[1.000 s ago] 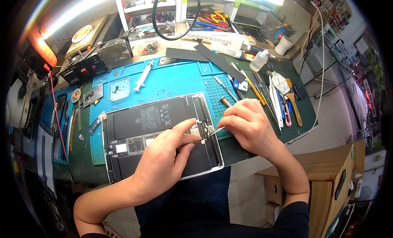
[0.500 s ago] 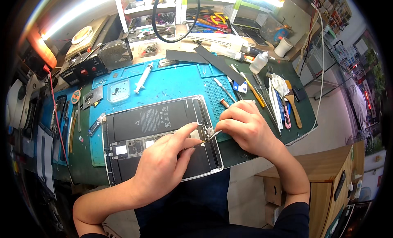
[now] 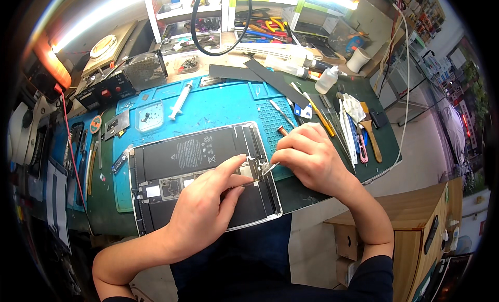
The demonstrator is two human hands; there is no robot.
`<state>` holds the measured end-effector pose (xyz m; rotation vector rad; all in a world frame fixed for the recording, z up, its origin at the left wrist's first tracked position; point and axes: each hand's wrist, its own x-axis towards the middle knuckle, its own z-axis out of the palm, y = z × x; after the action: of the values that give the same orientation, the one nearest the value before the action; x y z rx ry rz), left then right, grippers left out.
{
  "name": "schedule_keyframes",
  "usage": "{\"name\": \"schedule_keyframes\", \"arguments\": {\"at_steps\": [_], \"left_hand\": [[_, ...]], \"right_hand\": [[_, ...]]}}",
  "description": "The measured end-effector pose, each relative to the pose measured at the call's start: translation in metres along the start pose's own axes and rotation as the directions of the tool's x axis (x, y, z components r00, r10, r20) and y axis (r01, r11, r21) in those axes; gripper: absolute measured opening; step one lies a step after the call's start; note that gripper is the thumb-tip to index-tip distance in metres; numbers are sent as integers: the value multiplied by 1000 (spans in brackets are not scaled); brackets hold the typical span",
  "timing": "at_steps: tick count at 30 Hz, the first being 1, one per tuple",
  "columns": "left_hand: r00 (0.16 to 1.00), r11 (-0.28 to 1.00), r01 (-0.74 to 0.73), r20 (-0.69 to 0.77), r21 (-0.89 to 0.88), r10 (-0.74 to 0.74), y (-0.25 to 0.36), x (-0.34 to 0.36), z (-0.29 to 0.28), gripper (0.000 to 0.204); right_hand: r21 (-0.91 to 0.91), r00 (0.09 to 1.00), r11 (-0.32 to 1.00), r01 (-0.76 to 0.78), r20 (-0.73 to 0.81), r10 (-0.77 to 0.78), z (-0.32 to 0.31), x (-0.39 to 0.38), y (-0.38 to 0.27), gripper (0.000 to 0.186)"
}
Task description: The person removes the back cover of a tablet, then uses a screwdriver to remove screws from the battery connector area. They lift the battery and disconnect the battery connector from the motherboard. The person then removes the battery from the device.
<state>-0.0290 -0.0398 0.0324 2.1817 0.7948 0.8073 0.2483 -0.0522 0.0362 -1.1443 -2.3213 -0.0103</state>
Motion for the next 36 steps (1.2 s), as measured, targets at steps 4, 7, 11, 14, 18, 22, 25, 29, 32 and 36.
{"name": "schedule_keyframes", "arguments": {"at_steps": [4, 7, 11, 14, 18, 22, 25, 29, 32, 36], "left_hand": [[999, 998, 52, 17, -46, -51, 0, 0, -1, 54], [994, 992, 100, 60, -76, -95, 5, 1, -3, 53], [997, 997, 71, 42, -40, -69, 3, 1, 0, 54], [997, 997, 66, 29, -28, -65, 3, 0, -1, 54], [996, 996, 83, 24, -38, -82, 5, 0, -1, 55], [996, 995, 92, 24, -49, -91, 3, -2, 0, 56], [998, 998, 59, 21, -32, -58, 2, -2, 0, 55], [996, 995, 86, 36, -42, -84, 4, -1, -1, 55], [997, 996, 79, 27, -52, -78, 2, -2, -1, 55], [998, 996, 70, 4, -60, -69, 2, -2, 1, 54]], "right_hand": [[81, 983, 981, -173, -46, 177, 0, -3, -15, 13], [-30, 981, 982, -185, -61, 183, -1, -1, -31, 12], [-112, 984, 979, -170, -65, 164, 2, 1, -36, 11], [-154, 984, 972, -176, -53, 170, 4, 1, -38, 9], [-226, 968, 942, -248, -22, 250, 2, 4, -52, 11], [-228, 946, 918, -324, -41, 323, 6, 2, -60, 12], [-206, 943, 921, -330, -114, 312, 14, -1, -59, 8], [-196, 944, 926, -323, -144, 298, 19, -3, -57, 8], [-262, 952, 916, -304, -129, 279, 14, 1, -61, 9], [-304, 953, 903, -303, -92, 288, 11, 2, -67, 10]]}}
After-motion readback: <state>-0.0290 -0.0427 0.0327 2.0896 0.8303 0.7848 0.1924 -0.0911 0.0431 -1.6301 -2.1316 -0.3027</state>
